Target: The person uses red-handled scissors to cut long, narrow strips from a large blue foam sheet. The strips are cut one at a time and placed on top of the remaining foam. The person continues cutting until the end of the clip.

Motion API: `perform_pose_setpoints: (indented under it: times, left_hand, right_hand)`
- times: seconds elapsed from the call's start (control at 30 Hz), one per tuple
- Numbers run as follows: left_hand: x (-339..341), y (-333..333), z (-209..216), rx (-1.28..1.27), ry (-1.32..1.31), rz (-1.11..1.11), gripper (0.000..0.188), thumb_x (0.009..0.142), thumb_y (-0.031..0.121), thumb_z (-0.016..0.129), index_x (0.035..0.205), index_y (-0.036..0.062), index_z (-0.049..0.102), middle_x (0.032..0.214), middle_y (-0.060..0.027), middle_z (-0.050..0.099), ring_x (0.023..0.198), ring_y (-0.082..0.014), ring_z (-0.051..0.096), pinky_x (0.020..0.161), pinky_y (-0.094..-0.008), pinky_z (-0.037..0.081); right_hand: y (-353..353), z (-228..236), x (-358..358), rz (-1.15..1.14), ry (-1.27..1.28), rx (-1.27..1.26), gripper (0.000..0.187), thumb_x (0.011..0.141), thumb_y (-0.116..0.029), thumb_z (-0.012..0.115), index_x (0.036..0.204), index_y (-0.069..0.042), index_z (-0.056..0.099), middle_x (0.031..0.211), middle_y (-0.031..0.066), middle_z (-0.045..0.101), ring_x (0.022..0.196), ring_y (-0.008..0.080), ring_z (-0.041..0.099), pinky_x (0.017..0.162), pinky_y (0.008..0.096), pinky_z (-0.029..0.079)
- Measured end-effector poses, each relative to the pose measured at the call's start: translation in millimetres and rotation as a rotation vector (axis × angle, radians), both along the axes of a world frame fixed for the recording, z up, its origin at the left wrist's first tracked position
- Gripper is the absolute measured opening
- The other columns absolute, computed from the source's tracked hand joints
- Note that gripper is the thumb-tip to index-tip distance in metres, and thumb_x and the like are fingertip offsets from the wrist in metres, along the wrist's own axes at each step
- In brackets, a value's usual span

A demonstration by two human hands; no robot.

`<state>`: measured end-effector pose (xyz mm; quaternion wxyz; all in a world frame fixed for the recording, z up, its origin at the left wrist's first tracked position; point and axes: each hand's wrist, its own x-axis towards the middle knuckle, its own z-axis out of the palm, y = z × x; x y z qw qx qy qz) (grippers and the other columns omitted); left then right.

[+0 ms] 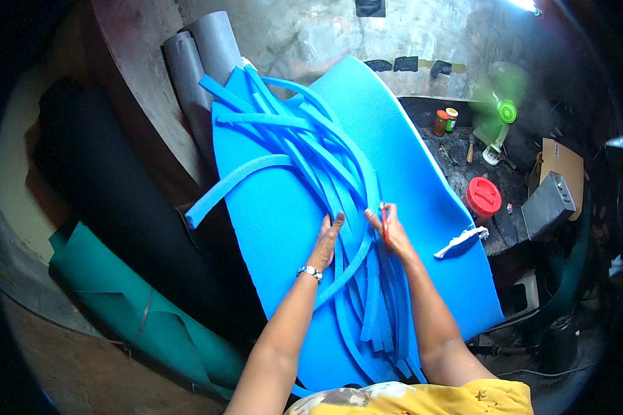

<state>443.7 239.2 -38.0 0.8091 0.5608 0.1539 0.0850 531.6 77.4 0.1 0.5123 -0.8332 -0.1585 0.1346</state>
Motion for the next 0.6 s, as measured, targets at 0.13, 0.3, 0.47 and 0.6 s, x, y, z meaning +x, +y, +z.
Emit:
perform_pose_setpoints:
  times: [0.13,0.3,0.47,0.6]
  left_hand:
    - [7.7,-16.8,-11.6,-0.070,-0.136,0.065,0.103,0.081,0.072,0.051,0.146,-0.0011,0.020,0.149,-0.0161,0.029,0.137,-0.0273,0.030,0.113,-0.0404,0.025]
    - [3.0,-31.1,-19.5,-0.232,-0.007,0.165,0.081,0.095,0.063,0.033,0.143,-0.0022,0.028,0.145,-0.0168,0.036,0.132,-0.0243,0.038,0.109,-0.0384,0.032]
    - [7.0,-39.9,-8.9,-0.086,-0.186,0.084,0.070,0.101,0.053,0.026,0.142,-0.0030,0.033,0.140,-0.0144,0.044,0.127,-0.0237,0.044,0.108,-0.0344,0.034]
    - [-3.6,-49.4,8.8,0.584,0.161,0.023,0.082,0.097,0.061,0.016,0.149,-0.0030,0.012,0.156,-0.0240,0.007,0.145,-0.0354,-0.004,0.116,-0.0492,0.002]
  right_hand:
    - [10.2,-21.1,-20.6,0.061,0.041,0.084,0.109,0.065,-0.067,0.075,0.133,0.004,0.027,0.118,0.0345,0.053,0.111,0.0407,0.056,0.094,0.0444,0.045]
    - [18.7,-22.4,-25.3,0.100,0.041,0.194,0.117,0.057,-0.060,0.083,0.136,0.003,0.024,0.120,0.0373,0.051,0.112,0.0412,0.056,0.092,0.0453,0.046]
    - [13.0,-20.9,-39.1,0.100,0.167,0.583,0.082,0.070,-0.029,0.080,0.130,-0.001,0.030,0.106,0.0218,0.059,0.094,0.0280,0.061,0.082,0.0395,0.050]
    - [5.8,-19.0,-65.1,0.051,0.229,0.865,0.064,0.071,-0.013,0.070,0.126,-0.004,0.037,0.100,0.0105,0.058,0.085,0.0198,0.059,0.075,0.0339,0.051]
